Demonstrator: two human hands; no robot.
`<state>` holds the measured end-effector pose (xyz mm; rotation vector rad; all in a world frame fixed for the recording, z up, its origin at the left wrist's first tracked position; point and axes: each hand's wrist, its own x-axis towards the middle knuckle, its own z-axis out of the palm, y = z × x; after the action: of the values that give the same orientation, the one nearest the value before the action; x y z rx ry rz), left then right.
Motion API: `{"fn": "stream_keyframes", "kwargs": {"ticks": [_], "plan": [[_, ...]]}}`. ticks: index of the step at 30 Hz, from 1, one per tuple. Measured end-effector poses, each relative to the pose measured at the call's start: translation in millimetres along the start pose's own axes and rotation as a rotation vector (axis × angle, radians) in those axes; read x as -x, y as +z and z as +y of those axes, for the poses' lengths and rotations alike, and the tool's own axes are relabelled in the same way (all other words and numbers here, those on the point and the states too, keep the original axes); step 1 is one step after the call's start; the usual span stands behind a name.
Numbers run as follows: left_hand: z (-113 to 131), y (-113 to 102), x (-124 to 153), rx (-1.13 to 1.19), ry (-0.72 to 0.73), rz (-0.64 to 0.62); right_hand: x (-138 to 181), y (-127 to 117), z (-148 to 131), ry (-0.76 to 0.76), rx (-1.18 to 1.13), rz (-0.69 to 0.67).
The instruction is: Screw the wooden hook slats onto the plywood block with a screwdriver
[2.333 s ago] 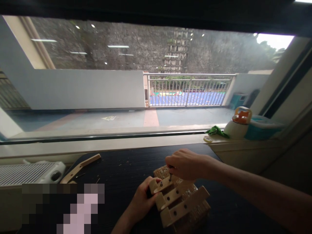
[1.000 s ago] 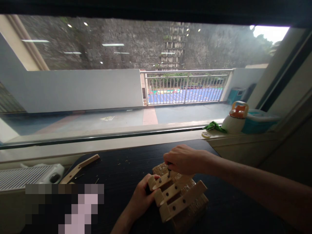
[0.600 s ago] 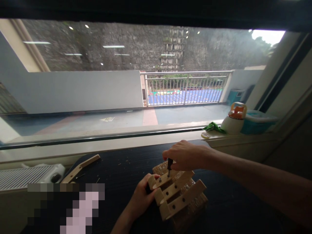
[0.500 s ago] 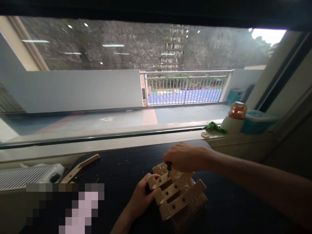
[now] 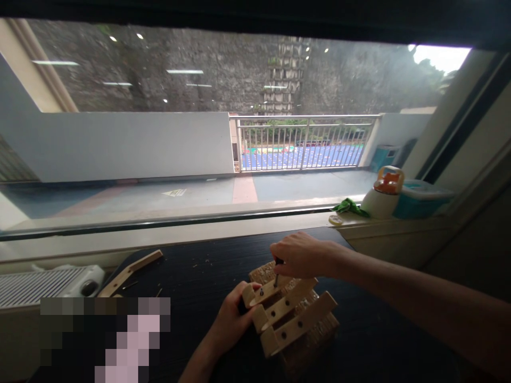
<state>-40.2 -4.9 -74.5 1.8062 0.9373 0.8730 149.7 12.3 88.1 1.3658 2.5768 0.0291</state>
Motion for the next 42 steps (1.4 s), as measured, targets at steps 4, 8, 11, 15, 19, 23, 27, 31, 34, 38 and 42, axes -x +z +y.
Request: {"fn": "stream_keyframes", "kwargs": {"ticks": [4,8,11,15,19,23,27,31,34,38,42], "plan": [[-0.9,0.5,-0.4,-0.007,-0.001,0.005,5.5,-18.5,-3.2,-0.057,-0.006,-0.059],[-1.1,0.3,-1.3,-0.024,-0.006,-0.001,5.1,-21.6,-6.6,-0.133,-0.002,-0.087],[-0.6,-0.1,-1.3,-0.019,-0.013,-0.012,1.2,-13.0,-8.3,-0.165,0.039,-0.055],[-1.4,-0.2,-0.7,-0.005,-0.011,-0.001,-2.3,-3.6,-7.9,-0.102,0.008,-0.023],[-3.7,0.3,-0.1,-0.005,-0.007,0.002,-4.2,-0.6,-5.1,-0.03,-0.015,0.018],[-6.0,0.8,-0.1,0.009,-0.013,-0.001,-1.5,-6.7,-1.7,-0.02,-0.005,0.009],[-6.5,0.4,-0.5,0.018,-0.029,-0.004,5.7,-18.2,0.7,-0.067,-0.045,-0.031],[-5.6,-0.2,-0.9,0.0,-0.031,-0.006,7.5,-17.4,1.0,-0.117,-0.074,-0.07],[-5.7,-0.2,-0.9,-0.008,-0.023,-0.006,4.2,-10.0,0.2,-0.117,-0.064,-0.033],[-6.2,0.0,-1.0,-0.003,-0.023,0.004,-0.1,-3.8,-2.4,-0.06,-0.042,-0.011],[-5.8,0.3,-0.8,0.004,-0.02,0.012,-0.6,-5.5,-3.4,-0.026,-0.026,-0.008]]}}
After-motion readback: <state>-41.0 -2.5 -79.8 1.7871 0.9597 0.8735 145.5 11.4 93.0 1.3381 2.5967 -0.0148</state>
